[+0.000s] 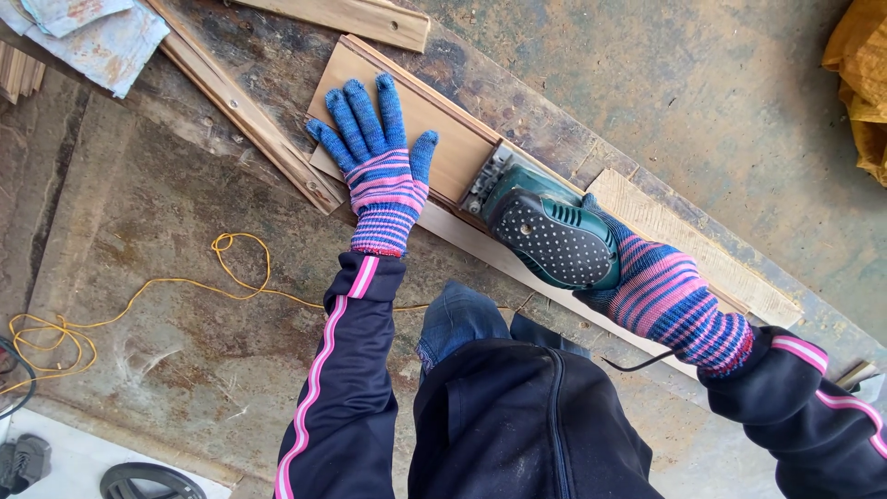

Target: The recorder is sanding a wooden board, first manually using a piece of sandpaper and then using an electric orbital sander.

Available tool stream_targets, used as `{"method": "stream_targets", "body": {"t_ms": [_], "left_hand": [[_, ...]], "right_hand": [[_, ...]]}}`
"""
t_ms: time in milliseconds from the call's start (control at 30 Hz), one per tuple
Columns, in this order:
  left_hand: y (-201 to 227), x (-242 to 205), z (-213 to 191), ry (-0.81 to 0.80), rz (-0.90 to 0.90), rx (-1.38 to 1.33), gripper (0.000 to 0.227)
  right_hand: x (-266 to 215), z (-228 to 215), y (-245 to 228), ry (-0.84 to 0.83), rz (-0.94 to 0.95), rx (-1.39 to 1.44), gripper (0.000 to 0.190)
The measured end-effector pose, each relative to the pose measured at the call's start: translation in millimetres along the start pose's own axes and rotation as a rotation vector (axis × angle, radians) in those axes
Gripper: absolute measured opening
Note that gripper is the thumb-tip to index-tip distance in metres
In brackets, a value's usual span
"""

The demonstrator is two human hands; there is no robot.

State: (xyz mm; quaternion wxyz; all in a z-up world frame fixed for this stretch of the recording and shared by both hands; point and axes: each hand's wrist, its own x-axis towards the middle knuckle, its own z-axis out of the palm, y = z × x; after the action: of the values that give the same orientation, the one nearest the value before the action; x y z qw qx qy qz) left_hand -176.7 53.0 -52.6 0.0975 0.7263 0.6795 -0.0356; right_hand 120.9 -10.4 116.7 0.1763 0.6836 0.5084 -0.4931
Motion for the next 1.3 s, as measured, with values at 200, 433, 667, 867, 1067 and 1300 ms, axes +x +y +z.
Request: {"method": "stream_targets", "body": {"t_ms": [200,433,667,867,1067,1300], "left_hand": [[-2,1,3,-0.032,-0.004,-0.012,0.091],[-2,0,2,-0.024,0.010,-0.019,0.090],[-4,2,-11,-0.039,0.055,-0.013,0.094],[-1,5,-31,-0.161,-0.011,-0.052,0.116],[36,-22,-40,-0.168,-0.121,0.044,0.115],[98,-57,-9,-0.276,-0.333,-0.033,0.132]], "right_hand": [[1,-3,-18,0.014,-0.072,0.083,0.067],[11,-3,-27,0.071,-0.131,-0.009,0.076],[-15,-3,9,0.066,-0.099,0.034,0.088],[-72,33,147,0.166,-0.118,0.156,0.084],[-126,61,244,0.161,-0.001,0.161,0.086],[-163,81,330,0.128,0.093,0.146,0.089]]}}
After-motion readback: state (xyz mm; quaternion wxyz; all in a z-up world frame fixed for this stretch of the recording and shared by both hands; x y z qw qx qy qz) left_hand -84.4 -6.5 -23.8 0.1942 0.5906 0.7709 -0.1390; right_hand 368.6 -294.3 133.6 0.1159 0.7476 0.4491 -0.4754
